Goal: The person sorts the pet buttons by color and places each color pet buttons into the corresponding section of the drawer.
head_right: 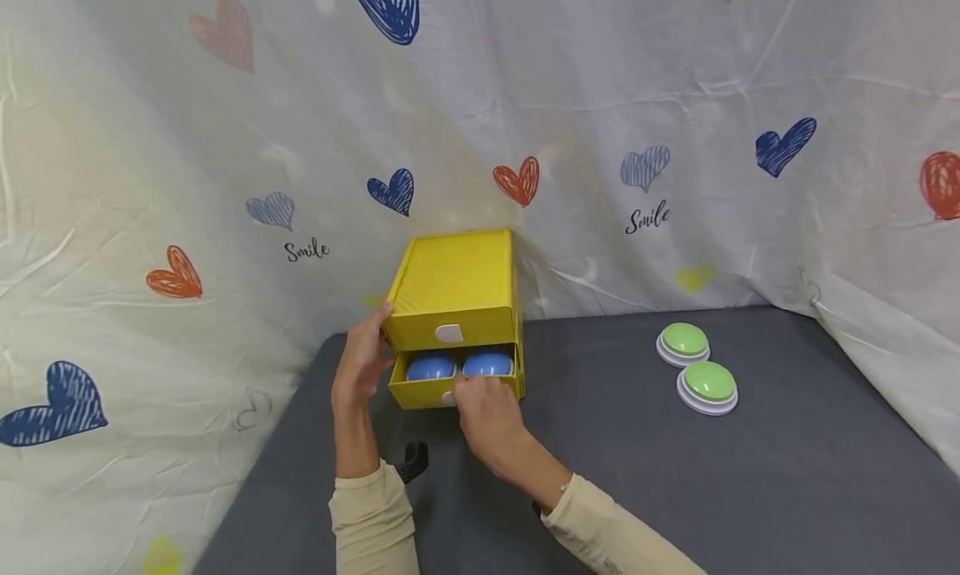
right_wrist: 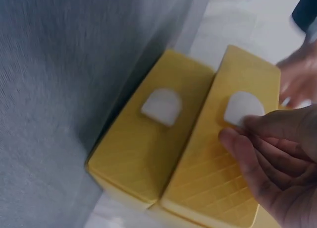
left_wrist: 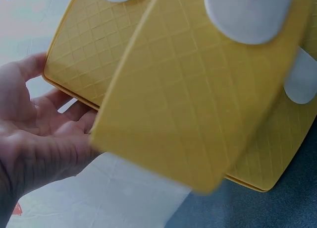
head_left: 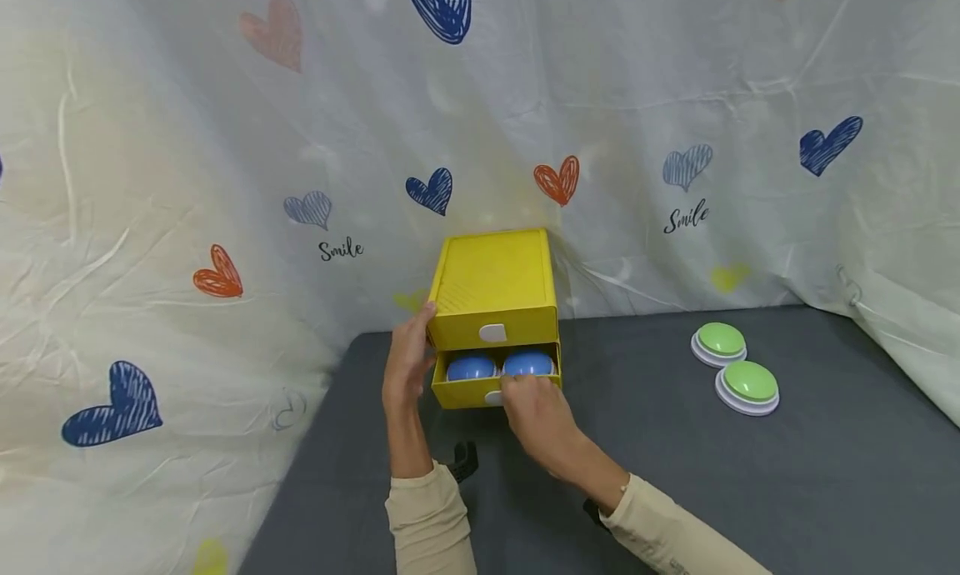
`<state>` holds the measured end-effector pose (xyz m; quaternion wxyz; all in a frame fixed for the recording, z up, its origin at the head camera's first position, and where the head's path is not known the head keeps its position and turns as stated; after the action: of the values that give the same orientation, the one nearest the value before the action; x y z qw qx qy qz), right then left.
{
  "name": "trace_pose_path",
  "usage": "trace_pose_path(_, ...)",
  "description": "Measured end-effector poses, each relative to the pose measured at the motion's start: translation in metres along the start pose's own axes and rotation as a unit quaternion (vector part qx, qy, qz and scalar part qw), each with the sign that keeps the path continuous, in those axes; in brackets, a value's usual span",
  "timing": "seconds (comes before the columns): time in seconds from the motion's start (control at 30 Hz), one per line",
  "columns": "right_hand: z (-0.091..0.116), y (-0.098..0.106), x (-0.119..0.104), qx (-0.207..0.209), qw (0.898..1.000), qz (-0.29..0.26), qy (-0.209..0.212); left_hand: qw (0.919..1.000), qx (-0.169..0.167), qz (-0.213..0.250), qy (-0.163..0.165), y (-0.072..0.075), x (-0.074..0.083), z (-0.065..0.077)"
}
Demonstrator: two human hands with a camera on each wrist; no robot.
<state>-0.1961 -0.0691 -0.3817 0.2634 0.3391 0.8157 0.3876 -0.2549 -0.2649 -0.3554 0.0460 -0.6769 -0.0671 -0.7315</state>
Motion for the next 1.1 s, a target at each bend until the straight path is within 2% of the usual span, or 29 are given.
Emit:
trace_pose_path(0.23, -0.028, -0.016, 0.026, -0.011, 0.998, -0.037, -0.041, 1.0, -0.008, -0.004, 0.001, 0.0, -0.004, 0.003)
trace_pose_path(0.37, -0.032, -0.019, 0.031, -0.021, 0.997, -0.055, -0.059, 0.9999, -0.015, -0.002, -0.001, 0.0, -0.004, 0.006)
trace_pose_path(0.53, -0.035, -0.017, 0.037, -0.03, 0.992, -0.098, -0.071, 0.9999, -0.004, 0.003, -0.009, 0.0, 0.0, 0.004)
trace_pose_path(0.6, -0.036, -0.017, 0.04, -0.048, 0.987, -0.125, -0.089, 0.9999, -0.003, 0.0, -0.011, 0.0, 0.001, 0.004)
trace_pose_path(0.7, -0.032, -0.022, 0.043, -0.108, 0.974, -0.167, -0.108, 0.9999, -0.002, -0.005, -0.01, 0.002, 0.002, 0.003)
trace_pose_path(0.77, -0.028, -0.03, 0.042, -0.151, 0.965, -0.187, -0.103, 0.9999, 0.004, -0.006, -0.009, 0.003, 0.002, 0.003)
trace_pose_path(0.83, -0.024, -0.038, 0.038, -0.173, 0.96, -0.203, -0.085, 0.9999, 0.01, -0.007, -0.01, 0.005, 0.002, 0.003)
trace_pose_path(0.9, -0.02, -0.045, 0.035, -0.168, 0.962, -0.205, -0.066, 0.9999, 0.012, -0.007, -0.01, 0.005, 0.002, 0.002)
trace_pose_path(0.97, -0.017, -0.049, 0.033, -0.149, 0.968, -0.192, -0.056, 0.9999, 0.006, -0.01, -0.009, 0.004, 0.002, 0.001)
trace_pose_path(1.1, -0.013, -0.046, 0.026, -0.13, 0.975, -0.174, -0.044, 0.9998, 0.003, -0.019, -0.006, 0.005, 0.003, -0.001)
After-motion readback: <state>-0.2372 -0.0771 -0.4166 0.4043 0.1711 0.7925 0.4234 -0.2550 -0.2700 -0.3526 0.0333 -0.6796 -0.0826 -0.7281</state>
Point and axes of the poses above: each hand's wrist, its own z-axis away from the middle knuckle, its own y-axis out of the back of the hand, x = y × z, the point moved 4 cm from there along -z, towards the middle knuckle, and after that the axes turned 3 degrees about -x, right-handed, at the moved point
